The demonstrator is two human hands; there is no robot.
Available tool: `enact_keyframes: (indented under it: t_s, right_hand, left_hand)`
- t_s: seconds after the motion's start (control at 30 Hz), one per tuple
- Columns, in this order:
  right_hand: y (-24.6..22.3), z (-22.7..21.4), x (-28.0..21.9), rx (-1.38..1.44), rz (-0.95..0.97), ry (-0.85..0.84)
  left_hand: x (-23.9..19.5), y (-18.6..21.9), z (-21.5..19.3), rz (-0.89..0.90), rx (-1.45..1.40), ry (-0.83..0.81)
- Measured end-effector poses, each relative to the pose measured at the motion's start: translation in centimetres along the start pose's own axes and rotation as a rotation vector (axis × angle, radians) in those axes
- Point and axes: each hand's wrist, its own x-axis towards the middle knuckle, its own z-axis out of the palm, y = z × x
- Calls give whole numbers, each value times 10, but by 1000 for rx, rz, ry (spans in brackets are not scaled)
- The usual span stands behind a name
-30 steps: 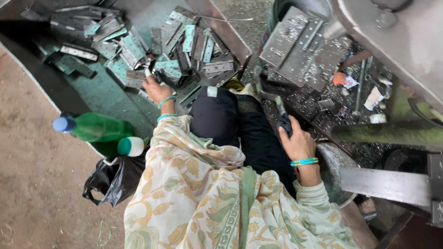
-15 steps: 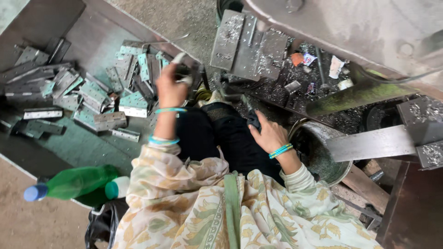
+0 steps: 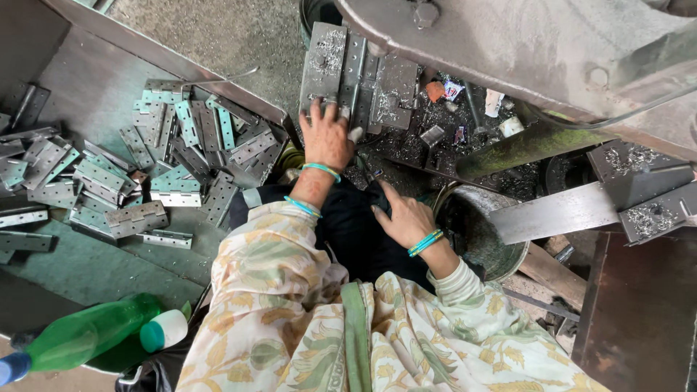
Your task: The person picks up metal brackets from a bin by hand, positions them individually on a machine press to drill holes, and places the processed parts into a container.
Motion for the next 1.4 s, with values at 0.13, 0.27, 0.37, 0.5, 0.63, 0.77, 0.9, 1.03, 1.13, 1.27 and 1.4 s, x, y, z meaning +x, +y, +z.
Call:
enact_keyframes:
  t_s: [0.13,0.27,0.37,0.5,0.63,0.77,0.9,1.03,1.13,1.27,1.4]
  right_hand:
    - [-3,-2,1,-39,21,-44]
    - [-2,-1,5,-100,27,-57]
    - [7,15,2,-114,36,-81]
    - [21,56,-8,-91,59,-137]
    - [27,66,-4,-116,44,-142]
    - [11,33,-1,-135,41,-177]
    - [3,11,7,-184,5,-126]
    - [17,44,6,-193,64,-225]
    - [30,98,-1,-119,50,-163]
    - [50,118,3,-203,103,-250]
    - [35,88,9,-216,65,-223]
  left_hand:
    - [-5,5,16,70,151,-70]
    - [23,-5,32,77,103,-31]
    - [33,-3,40,73,136,-24]
    - [36,-5,45,82,130,27]
    - [30,-5,50,83,90,56]
    - [35,-1,49,84,155,72]
    - [36,0,50,68,155,9]
    - [36,0,49,69,166,-6]
    - [34,-3,44,73,103,139]
    - [20,2,39,63,96,-1]
    - [19,-5,42,66,83,118]
